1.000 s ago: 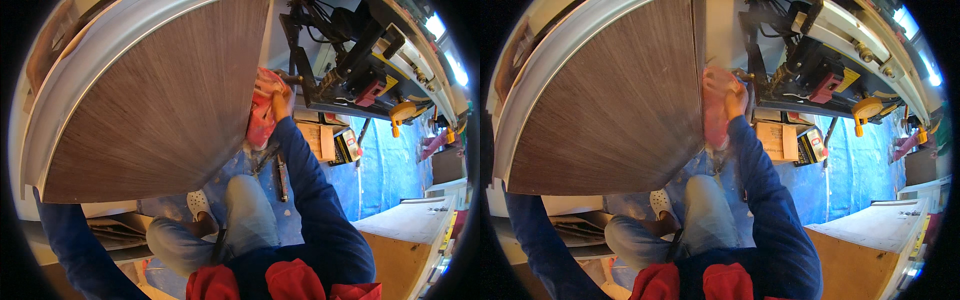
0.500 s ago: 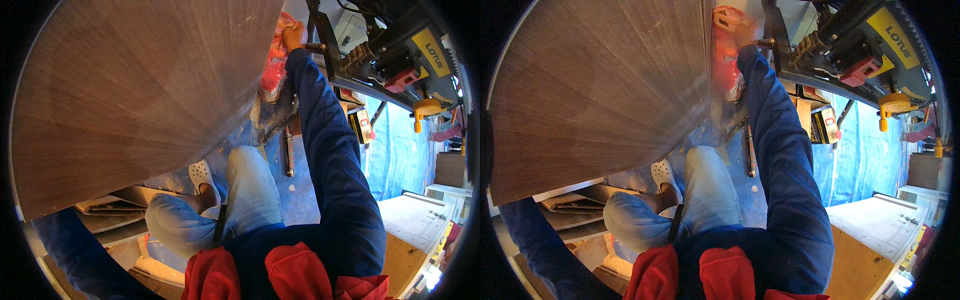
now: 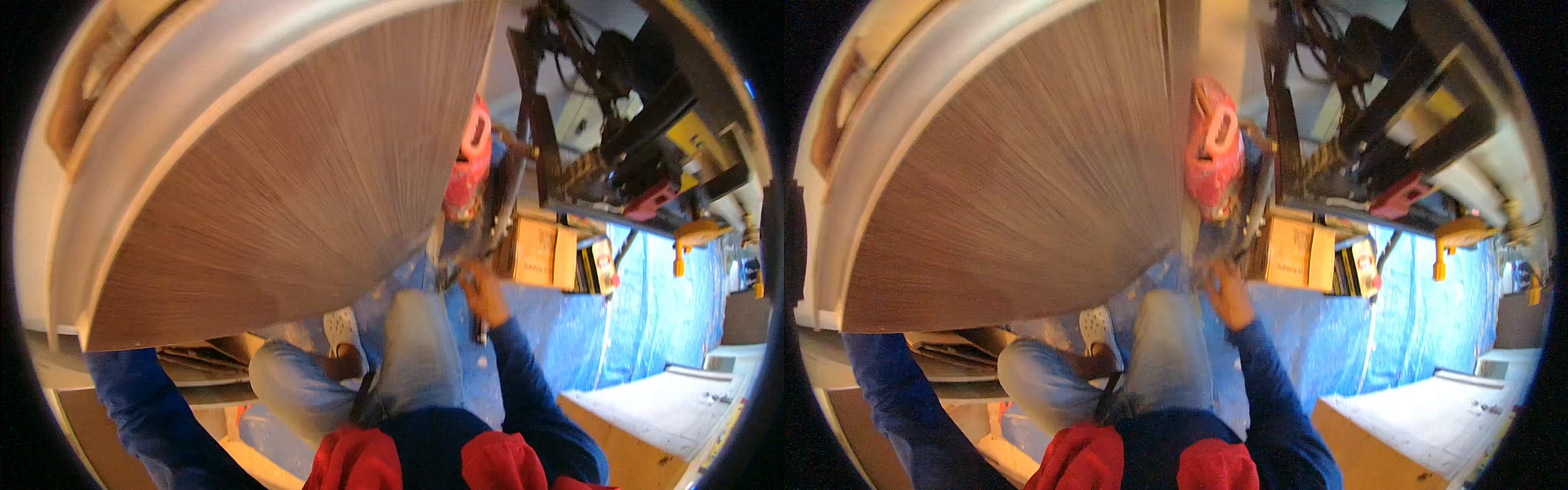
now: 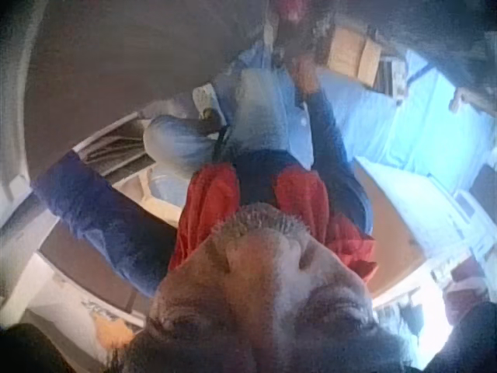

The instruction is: The person kneels and positions a white kitchen sink unit into a cabinet opening, then applies masking tape along the front edge to secure it. Another person assists by holding the unit and using a drill nearby.

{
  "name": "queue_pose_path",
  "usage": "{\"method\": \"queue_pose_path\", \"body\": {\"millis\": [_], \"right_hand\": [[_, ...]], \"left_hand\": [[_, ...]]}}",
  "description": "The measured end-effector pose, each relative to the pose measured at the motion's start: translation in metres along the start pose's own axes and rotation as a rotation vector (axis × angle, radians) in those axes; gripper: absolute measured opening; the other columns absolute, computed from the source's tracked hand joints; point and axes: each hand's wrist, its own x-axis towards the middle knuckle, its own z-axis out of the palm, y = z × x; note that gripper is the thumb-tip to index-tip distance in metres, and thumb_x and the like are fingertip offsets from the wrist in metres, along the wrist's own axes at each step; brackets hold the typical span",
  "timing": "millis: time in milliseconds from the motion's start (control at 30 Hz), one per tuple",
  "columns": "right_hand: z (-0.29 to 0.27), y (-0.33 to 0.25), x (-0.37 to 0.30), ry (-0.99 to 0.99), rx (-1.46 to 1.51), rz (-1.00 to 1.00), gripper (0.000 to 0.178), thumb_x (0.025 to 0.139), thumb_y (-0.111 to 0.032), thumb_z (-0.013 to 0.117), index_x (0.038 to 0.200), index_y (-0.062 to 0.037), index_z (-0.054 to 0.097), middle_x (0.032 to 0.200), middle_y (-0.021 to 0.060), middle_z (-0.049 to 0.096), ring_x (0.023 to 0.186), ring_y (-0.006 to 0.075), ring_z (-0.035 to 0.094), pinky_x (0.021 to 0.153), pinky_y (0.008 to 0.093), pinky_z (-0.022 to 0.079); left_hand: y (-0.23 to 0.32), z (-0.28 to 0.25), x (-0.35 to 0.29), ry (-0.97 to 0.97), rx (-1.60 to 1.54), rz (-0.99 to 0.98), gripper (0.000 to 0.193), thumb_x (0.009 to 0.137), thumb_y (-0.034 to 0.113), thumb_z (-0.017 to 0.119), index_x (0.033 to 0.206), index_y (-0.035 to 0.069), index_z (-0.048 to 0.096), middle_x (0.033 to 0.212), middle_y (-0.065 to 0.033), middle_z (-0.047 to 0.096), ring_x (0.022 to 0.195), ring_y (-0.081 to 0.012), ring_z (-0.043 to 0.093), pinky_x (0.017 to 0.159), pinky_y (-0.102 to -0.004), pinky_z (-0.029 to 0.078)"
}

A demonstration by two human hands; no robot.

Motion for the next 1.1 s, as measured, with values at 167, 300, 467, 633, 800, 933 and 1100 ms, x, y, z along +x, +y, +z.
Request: {"method": "queue_pose_path", "body": {"millis": [167, 300, 467, 633, 800, 933, 1100], "right_hand": [[-0.027, 0.0, -0.032, -0.22, 0.052, -0.063, 0.03, 0.094, -0.014, 0.068, 0.123, -0.0044, 0.064, 0.12, 0.0212, 0.063, 0.117, 0.0437, 0.06, 0.099, 0.0493, 0.05], [-0.082, -0.071, -0.002, -0.102, -0.016, -0.262, 0.032, 0.095, -0.013, 0.067, 0.126, -0.0046, 0.064, 0.122, 0.0203, 0.063, 0.118, 0.0436, 0.06, 0.1, 0.0483, 0.051], [-0.161, -0.195, 0.026, 0.115, 0.03, -0.586, 0.034, 0.094, -0.003, 0.066, 0.128, -0.0036, 0.067, 0.126, 0.0166, 0.065, 0.118, 0.0362, 0.063, 0.102, 0.0417, 0.05], [-0.198, -0.282, 0.034, 0.274, 0.102, -0.859, 0.033, 0.091, 0.0, 0.068, 0.123, -0.0039, 0.07, 0.127, 0.0154, 0.067, 0.119, 0.0344, 0.064, 0.102, 0.0423, 0.051], [-0.212, -0.306, 0.037, 0.362, 0.078, -0.904, 0.031, 0.091, 0.0, 0.069, 0.121, -0.0053, 0.072, 0.125, 0.0163, 0.067, 0.118, 0.0341, 0.065, 0.1, 0.0407, 0.052], [-0.212, -0.309, 0.034, 0.4, 0.046, -0.886, 0.03, 0.091, 0.001, 0.068, 0.12, -0.0035, 0.072, 0.124, 0.0181, 0.067, 0.118, 0.0346, 0.066, 0.1, 0.0409, 0.052], [-0.2, -0.316, 0.041, 0.511, 0.137, -0.803, 0.034, 0.093, 0.002, 0.065, 0.126, -0.0019, 0.067, 0.123, 0.0163, 0.065, 0.113, 0.0282, 0.066, 0.095, 0.0375, 0.054]], "left_hand": [[0.005, -0.007, -0.006, 0.045, 0.019, -0.054, 0.058, 0.089, -0.001, 0.077, 0.143, 0.006, 0.06, 0.138, -0.0142, 0.068, 0.132, -0.0284, 0.063, 0.108, -0.0411, 0.056], [0.011, -0.004, -0.003, 0.125, -0.048, -0.116, 0.062, 0.085, -0.002, 0.08, 0.142, 0.017, 0.066, 0.138, -0.0086, 0.069, 0.126, -0.0267, 0.066, 0.107, -0.0384, 0.055], [0.02, -0.008, -0.002, 0.094, -0.026, -0.212, 0.071, 0.082, -0.003, 0.081, 0.145, 0.023, 0.063, 0.139, -0.0079, 0.068, 0.128, -0.0273, 0.065, 0.108, -0.0392, 0.055], [0.024, -0.01, 0.001, 0.059, -0.001, -0.237, 0.07, 0.083, -0.001, 0.08, 0.146, 0.023, 0.061, 0.14, -0.0077, 0.067, 0.128, -0.0282, 0.065, 0.109, -0.0405, 0.055], [0.024, -0.01, 0.002, 0.106, -0.005, -0.176, 0.067, 0.084, 0.0, 0.08, 0.146, 0.021, 0.061, 0.138, -0.0087, 0.068, 0.125, -0.0294, 0.066, 0.105, -0.0409, 0.057], [0.024, -0.01, 0.001, 0.111, -0.073, -0.207, 0.066, 0.085, 0.001, 0.08, 0.145, 0.02, 0.061, 0.136, -0.01, 0.068, 0.121, -0.0301, 0.067, 0.102, -0.0407, 0.058], [0.02, -0.009, 0.002, 0.121, -0.027, -0.194, 0.066, 0.084, 0.005, 0.081, 0.145, 0.023, 0.062, 0.134, -0.0069, 0.069, 0.119, -0.029, 0.068, 0.1, -0.0383, 0.059]]}}
